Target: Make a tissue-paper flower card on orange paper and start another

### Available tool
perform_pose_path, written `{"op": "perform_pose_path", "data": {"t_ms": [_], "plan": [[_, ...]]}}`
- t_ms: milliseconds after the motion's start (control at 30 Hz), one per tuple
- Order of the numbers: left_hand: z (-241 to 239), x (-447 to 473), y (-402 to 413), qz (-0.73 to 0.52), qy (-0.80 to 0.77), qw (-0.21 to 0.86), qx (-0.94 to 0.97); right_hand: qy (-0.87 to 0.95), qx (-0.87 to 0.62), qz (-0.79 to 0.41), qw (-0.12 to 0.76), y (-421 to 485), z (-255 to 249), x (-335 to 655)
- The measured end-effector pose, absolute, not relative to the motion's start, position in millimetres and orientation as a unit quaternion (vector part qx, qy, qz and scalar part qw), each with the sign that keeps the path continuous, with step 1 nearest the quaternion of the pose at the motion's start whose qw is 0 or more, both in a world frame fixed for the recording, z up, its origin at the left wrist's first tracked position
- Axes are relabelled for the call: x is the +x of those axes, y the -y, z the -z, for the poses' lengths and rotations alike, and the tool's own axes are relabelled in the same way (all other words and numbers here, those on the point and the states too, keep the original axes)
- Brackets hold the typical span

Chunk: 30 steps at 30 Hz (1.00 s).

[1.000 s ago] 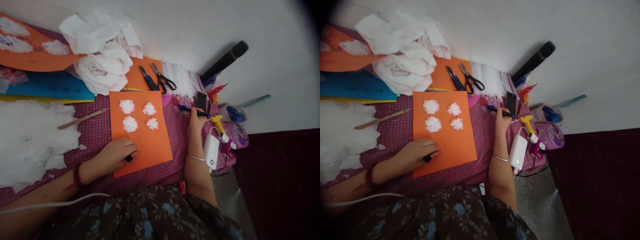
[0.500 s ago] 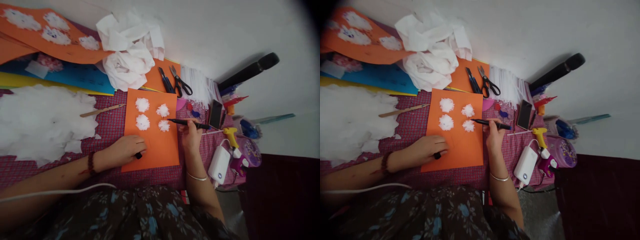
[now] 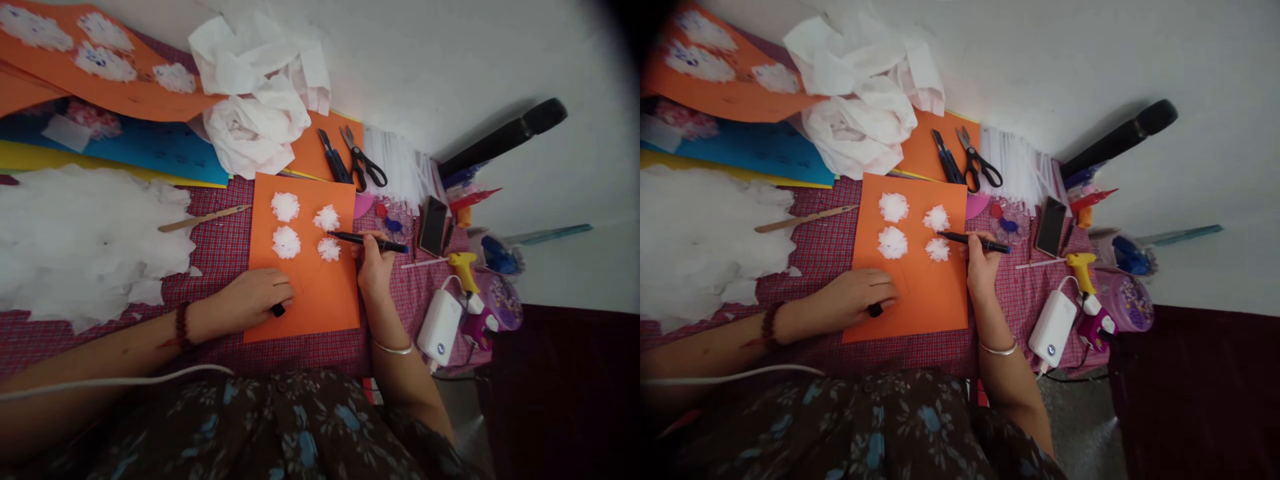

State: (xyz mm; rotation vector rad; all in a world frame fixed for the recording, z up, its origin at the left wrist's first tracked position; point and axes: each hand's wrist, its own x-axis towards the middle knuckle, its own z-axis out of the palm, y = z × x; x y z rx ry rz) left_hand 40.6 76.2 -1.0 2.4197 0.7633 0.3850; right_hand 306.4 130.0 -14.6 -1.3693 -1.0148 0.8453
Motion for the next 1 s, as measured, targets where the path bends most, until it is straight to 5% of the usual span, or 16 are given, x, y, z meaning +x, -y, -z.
{"op": "perform_pose_path", "data": {"t_ms": [1000], "plan": [[5.8,39.7,-74.6,-0.145,-0.277,0.269,0.911,0.461,-0.596,-0.342,0.562,-128.6,11.6,304.0]]}}
